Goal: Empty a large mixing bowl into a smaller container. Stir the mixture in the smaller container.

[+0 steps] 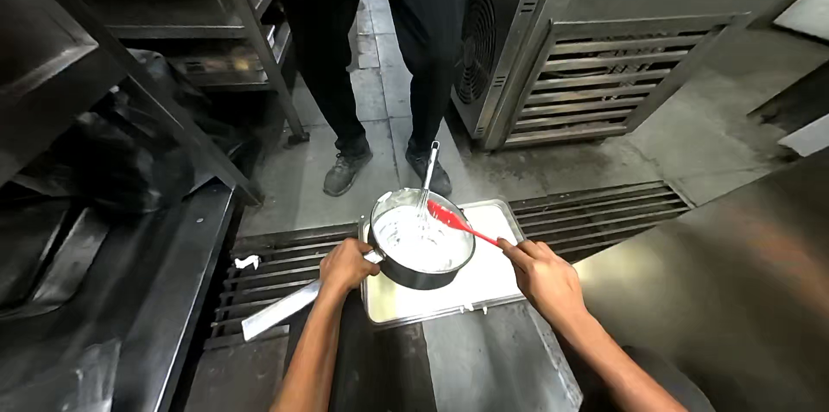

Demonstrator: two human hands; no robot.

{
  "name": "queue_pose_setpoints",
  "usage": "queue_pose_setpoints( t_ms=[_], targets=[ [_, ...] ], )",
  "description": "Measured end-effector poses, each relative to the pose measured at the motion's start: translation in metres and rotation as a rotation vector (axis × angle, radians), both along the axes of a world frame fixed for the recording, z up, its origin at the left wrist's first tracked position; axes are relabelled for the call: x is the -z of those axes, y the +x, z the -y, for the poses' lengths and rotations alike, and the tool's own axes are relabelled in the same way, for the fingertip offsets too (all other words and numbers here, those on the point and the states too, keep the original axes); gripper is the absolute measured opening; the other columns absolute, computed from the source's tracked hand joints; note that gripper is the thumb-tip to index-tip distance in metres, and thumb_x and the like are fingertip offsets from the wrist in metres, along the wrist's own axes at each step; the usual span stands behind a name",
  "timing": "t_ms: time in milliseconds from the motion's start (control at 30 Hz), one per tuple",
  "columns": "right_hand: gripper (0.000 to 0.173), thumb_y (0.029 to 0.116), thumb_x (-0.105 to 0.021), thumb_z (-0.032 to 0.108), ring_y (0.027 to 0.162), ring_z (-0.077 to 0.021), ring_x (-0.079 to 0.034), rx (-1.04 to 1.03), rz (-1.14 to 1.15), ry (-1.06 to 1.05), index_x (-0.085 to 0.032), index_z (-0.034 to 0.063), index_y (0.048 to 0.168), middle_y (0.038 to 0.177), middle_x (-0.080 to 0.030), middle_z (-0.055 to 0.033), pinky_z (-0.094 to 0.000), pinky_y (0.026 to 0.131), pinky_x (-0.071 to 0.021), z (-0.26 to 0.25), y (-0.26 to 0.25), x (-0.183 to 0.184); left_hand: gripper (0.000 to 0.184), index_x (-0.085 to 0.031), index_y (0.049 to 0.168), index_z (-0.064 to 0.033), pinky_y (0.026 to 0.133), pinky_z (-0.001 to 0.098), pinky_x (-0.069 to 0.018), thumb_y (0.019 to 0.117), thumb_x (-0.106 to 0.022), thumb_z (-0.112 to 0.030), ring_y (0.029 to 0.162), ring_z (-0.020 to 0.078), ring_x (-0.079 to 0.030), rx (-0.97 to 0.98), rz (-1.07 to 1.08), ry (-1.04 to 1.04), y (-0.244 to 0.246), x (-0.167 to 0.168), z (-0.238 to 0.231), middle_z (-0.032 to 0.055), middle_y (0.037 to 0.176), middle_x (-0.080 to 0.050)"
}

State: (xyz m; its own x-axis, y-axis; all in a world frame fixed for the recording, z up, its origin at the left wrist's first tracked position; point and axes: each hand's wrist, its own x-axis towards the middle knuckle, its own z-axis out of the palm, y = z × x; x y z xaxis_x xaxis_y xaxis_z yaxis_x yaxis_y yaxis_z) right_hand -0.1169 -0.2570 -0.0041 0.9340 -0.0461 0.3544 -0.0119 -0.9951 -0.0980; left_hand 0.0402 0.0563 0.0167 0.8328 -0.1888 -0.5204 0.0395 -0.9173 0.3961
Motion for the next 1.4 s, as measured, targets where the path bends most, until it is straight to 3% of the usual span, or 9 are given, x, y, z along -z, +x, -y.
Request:
queue_pose_setpoints(
  t_ms=[233, 400, 500, 633, 867, 1000, 1133, 1233, 1400],
  targets=[
    [0.022, 0.1039, -0.058, 0.023, 0.099, -0.0395, -0.070, 0.105, -0.705, -0.052, -0.076, 0.0149, 0.113, 0.102, -0.073, -0.0166, -0.0580, 0.078, -0.0550, -0.006, 0.043, -0.055, 0.022, -0.080, 0.101, -0.0164, 0.086, 0.0630, -0.0504, 0.0831, -0.085, -0.028, 0.097, 0.0325, -0.069, 0.029, 0.024, 0.010, 0.000, 0.003, 0.002, 0.0107, 0.097, -0.076],
    [0.032, 0.1054, -0.058, 0.034, 0.097, -0.0361, -0.070, 0.121, -0.606, 0.407, -0.075, 0.0095, 0.116, 0.103, -0.073, -0.0181, -0.0612, 0.087, -0.0532, 0.037, 0.111, -0.071, 0.031, -0.080, 0.111, -0.0169, 0.091, 0.0647, -0.0504, 0.0826, -0.086, -0.028, 0.104, 0.0337, -0.070, 0.027, 0.048, 0.006, -0.002, 0.001, 0.003, 0.0113, 0.106, -0.076],
    [0.043, 0.1111, -0.043, 0.037, 0.091, -0.0218, -0.065, 0.312, -0.350, 1.070, -0.066, 0.0036, 0.125, 0.110, -0.070, -0.0127, -0.0432, 0.080, -0.0522, 0.079, 0.135, -0.023, 0.026, -0.080, 0.105, -0.0169, 0.088, 0.0649, -0.0504, 0.0817, -0.087, -0.027, 0.100, 0.0339, -0.070, 0.044, 0.072, -0.001, -0.007, 0.001, 0.002, 0.0112, 0.101, -0.076],
    [0.064, 0.1094, -0.027, 0.058, 0.133, -0.0296, -0.054, 0.339, -0.643, 1.364, -0.055, 0.0129, 0.146, 0.146, -0.059, -0.0100, -0.0554, 0.106, -0.0412, 0.081, 0.133, 0.078, 0.030, -0.080, 0.109, -0.0202, 0.091, 0.0622, -0.0515, 0.0809, -0.087, -0.028, 0.104, 0.0309, -0.070, 0.061, 0.057, 0.019, -0.008, 0.002, -0.003, 0.0079, 0.105, -0.077],
    [0.062, 0.1105, -0.027, 0.054, 0.100, -0.0200, -0.063, 0.216, -0.593, 1.545, -0.059, 0.0063, 0.134, 0.117, -0.065, -0.0126, -0.0400, 0.086, -0.0509, 0.032, 0.146, 0.135, 0.030, -0.080, 0.109, -0.0193, 0.083, 0.0583, -0.0530, 0.0807, -0.088, -0.026, 0.090, 0.0275, -0.070, 0.038, 0.016, -0.006, -0.012, -0.002, -0.010, 0.0077, 0.098, -0.077],
    [0.057, 0.1126, -0.033, 0.042, 0.099, -0.0208, -0.065, 0.184, -0.417, 1.520, -0.064, -0.0040, 0.121, 0.109, -0.068, -0.0175, -0.0424, 0.091, -0.0529, 0.022, 0.148, 0.107, 0.028, -0.080, 0.106, -0.0141, 0.071, 0.0529, -0.0531, 0.0798, -0.090, -0.021, 0.073, 0.0250, -0.066, 0.001, 0.029, -0.127, -0.014, 0.000, -0.016, 0.0092, 0.087, -0.074],
    [0.050, 0.1116, -0.042, 0.037, 0.071, -0.0103, -0.059, 0.168, -0.389, 1.349, -0.066, -0.0014, 0.090, 0.078, -0.063, -0.0062, -0.0324, 0.072, -0.0521, 0.030, 0.154, 0.065, 0.024, -0.080, 0.100, -0.0104, 0.058, 0.0396, -0.0508, 0.0783, -0.089, -0.012, 0.057, 0.0163, -0.059, -0.017, 0.016, -0.303, -0.009, 0.002, -0.026, 0.0057, 0.076, -0.071],
    [0.047, 0.1096, -0.050, 0.033, 0.067, -0.0103, -0.054, 0.223, -0.374, 1.221, -0.063, -0.0009, 0.080, 0.073, -0.058, -0.0054, -0.0336, 0.069, -0.0476, 0.029, 0.152, 0.033, 0.024, -0.078, 0.098, -0.0069, 0.052, 0.0330, -0.0489, 0.0762, -0.088, -0.006, 0.054, 0.0130, -0.057, -0.023, 0.007, -0.386, -0.005, 0.003, -0.027, 0.0052, 0.074, -0.070],
    [0.033, 0.1082, -0.052, 0.018, 0.101, -0.0355, -0.062, 0.178, -0.249, 0.970, -0.067, -0.0114, 0.106, 0.105, -0.066, -0.0275, -0.0543, 0.092, -0.0480, 0.038, 0.132, 0.012, 0.035, -0.074, 0.109, 0.0007, 0.088, 0.0512, -0.0569, 0.0763, -0.085, -0.007, 0.094, 0.0287, -0.070, 0.055, 0.028, -0.461, -0.016, -0.001, -0.016, 0.0175, 0.101, -0.073]
  ],
)
